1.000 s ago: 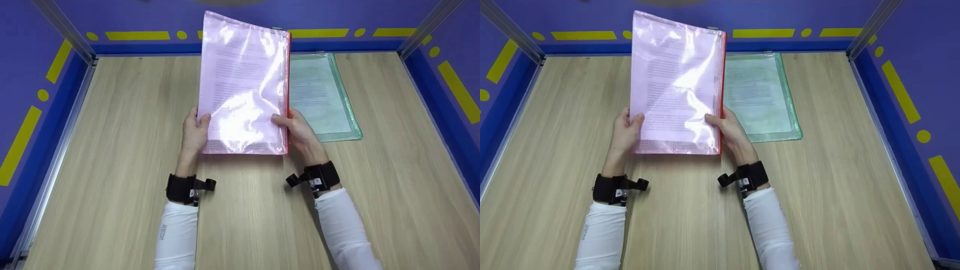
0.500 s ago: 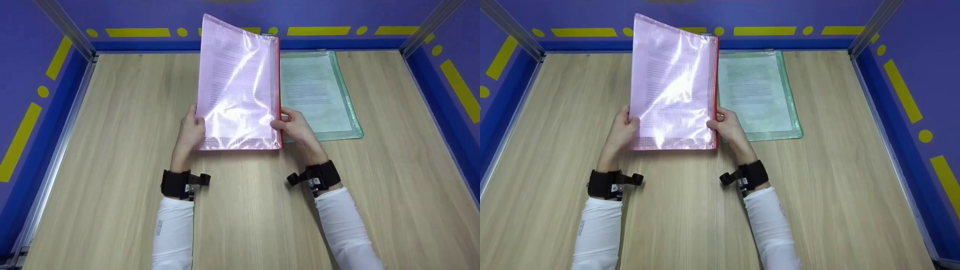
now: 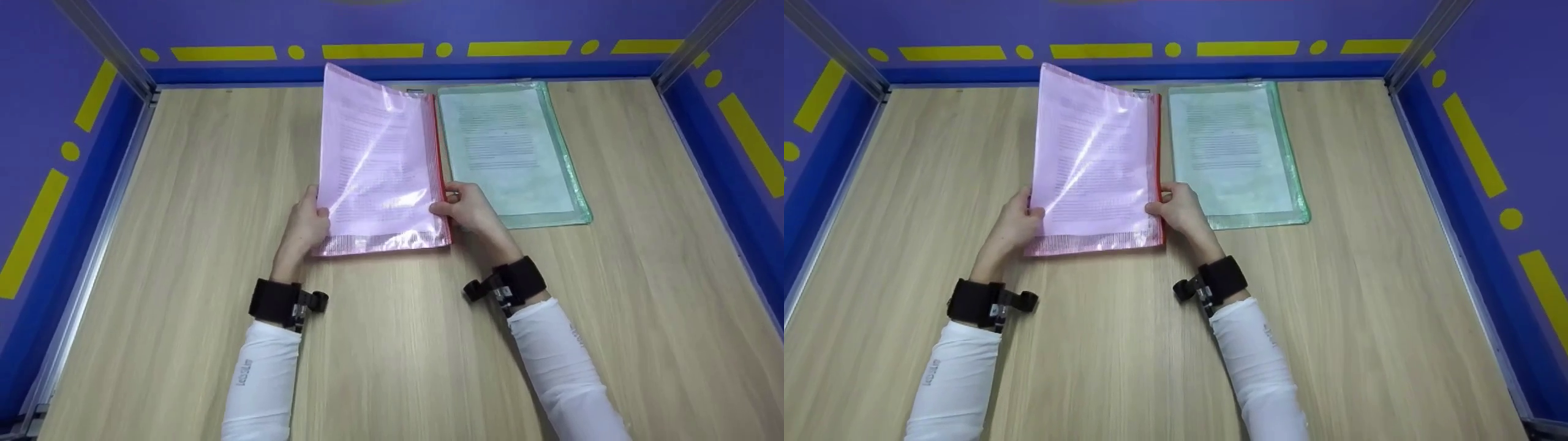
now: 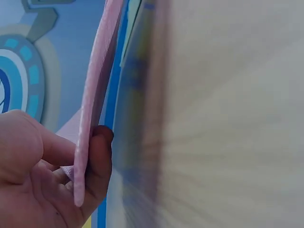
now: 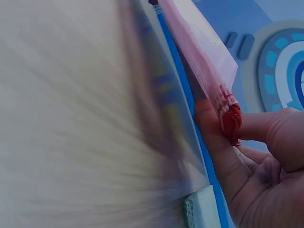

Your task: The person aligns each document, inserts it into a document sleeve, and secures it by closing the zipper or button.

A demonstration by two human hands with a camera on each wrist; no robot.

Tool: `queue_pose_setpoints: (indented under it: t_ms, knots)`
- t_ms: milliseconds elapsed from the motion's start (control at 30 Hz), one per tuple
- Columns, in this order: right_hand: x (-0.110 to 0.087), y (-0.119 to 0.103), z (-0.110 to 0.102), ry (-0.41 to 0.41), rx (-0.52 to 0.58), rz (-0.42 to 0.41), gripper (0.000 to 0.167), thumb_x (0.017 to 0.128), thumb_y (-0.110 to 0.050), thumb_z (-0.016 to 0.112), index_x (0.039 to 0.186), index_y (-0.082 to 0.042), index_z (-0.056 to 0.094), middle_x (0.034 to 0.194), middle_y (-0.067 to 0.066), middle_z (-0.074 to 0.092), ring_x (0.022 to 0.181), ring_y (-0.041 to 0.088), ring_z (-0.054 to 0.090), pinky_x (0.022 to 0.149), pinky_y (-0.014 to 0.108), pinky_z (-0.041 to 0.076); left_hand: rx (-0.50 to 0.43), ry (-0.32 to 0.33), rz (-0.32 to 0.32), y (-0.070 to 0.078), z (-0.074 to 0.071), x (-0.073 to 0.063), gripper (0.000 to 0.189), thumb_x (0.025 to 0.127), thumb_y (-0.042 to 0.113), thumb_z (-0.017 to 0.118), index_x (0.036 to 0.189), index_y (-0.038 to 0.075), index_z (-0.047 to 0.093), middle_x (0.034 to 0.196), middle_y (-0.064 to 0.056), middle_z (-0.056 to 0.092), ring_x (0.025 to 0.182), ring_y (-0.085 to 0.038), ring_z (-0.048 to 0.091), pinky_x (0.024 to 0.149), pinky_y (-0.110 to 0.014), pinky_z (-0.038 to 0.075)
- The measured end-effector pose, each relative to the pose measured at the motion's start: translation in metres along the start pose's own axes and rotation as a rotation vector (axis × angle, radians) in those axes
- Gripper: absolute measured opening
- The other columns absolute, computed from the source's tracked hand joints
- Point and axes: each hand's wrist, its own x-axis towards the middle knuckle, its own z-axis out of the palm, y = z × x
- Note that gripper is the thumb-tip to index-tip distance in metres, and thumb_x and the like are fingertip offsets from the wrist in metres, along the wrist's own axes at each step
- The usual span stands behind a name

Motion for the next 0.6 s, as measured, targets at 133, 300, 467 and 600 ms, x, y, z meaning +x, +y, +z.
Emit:
queue_pose_setpoints:
  t_ms: [133, 300, 467, 600]
  knots:
    - [0.003, -0.005, 0.0, -0.013, -0.065, -0.015, 0.051, 0.088, -0.012, 0.073, 0.135, -0.001, 0.056, 0.088, 0.003, 0.067, 0.063, 0.006, 0.058, 0.054, 0.021, 0.047, 0.071, -0.038, -0.032, 0.0, -0.002, 0.003, 0.059, 0.098, 0.002, 0.039, 0.154, 0.001, 0.023, 0.147, -0.031, 0.045, 0.128, -0.044, 0.054, 0.106, -0.052, 0.047]
    - [0.005, -0.011, 0.002, -0.003, -0.169, -0.039, 0.051, 0.088, -0.012, 0.072, 0.135, -0.001, 0.058, 0.085, 0.006, 0.067, 0.06, 0.008, 0.058, 0.053, 0.024, 0.05, 0.115, -0.069, -0.064, 0.003, -0.006, 0.005, 0.064, 0.097, 0.004, 0.04, 0.157, 0.001, 0.016, 0.151, -0.032, 0.041, 0.118, -0.043, 0.058, 0.1, -0.05, 0.051]
    - [0.01, -0.012, 0.006, 0.002, -0.268, -0.029, 0.063, 0.088, -0.013, 0.072, 0.145, 0.0, 0.047, 0.106, 0.017, 0.068, 0.071, 0.013, 0.062, 0.058, 0.022, 0.054, 0.148, -0.026, -0.075, 0.0, -0.008, 0.008, 0.062, 0.097, 0.007, 0.045, 0.154, -0.002, 0.023, 0.147, -0.031, 0.046, 0.124, -0.044, 0.056, 0.105, -0.052, 0.047]
    - [0.008, -0.012, 0.005, 0.009, -0.383, -0.052, 0.071, 0.088, -0.019, 0.072, 0.149, 0.001, 0.04, 0.107, 0.019, 0.069, 0.071, 0.014, 0.061, 0.059, 0.02, 0.05, 0.182, 0.039, -0.093, -0.002, -0.01, 0.006, 0.063, 0.096, 0.015, 0.056, 0.151, -0.002, 0.032, 0.144, -0.028, 0.05, 0.131, -0.044, 0.051, 0.11, -0.052, 0.043]
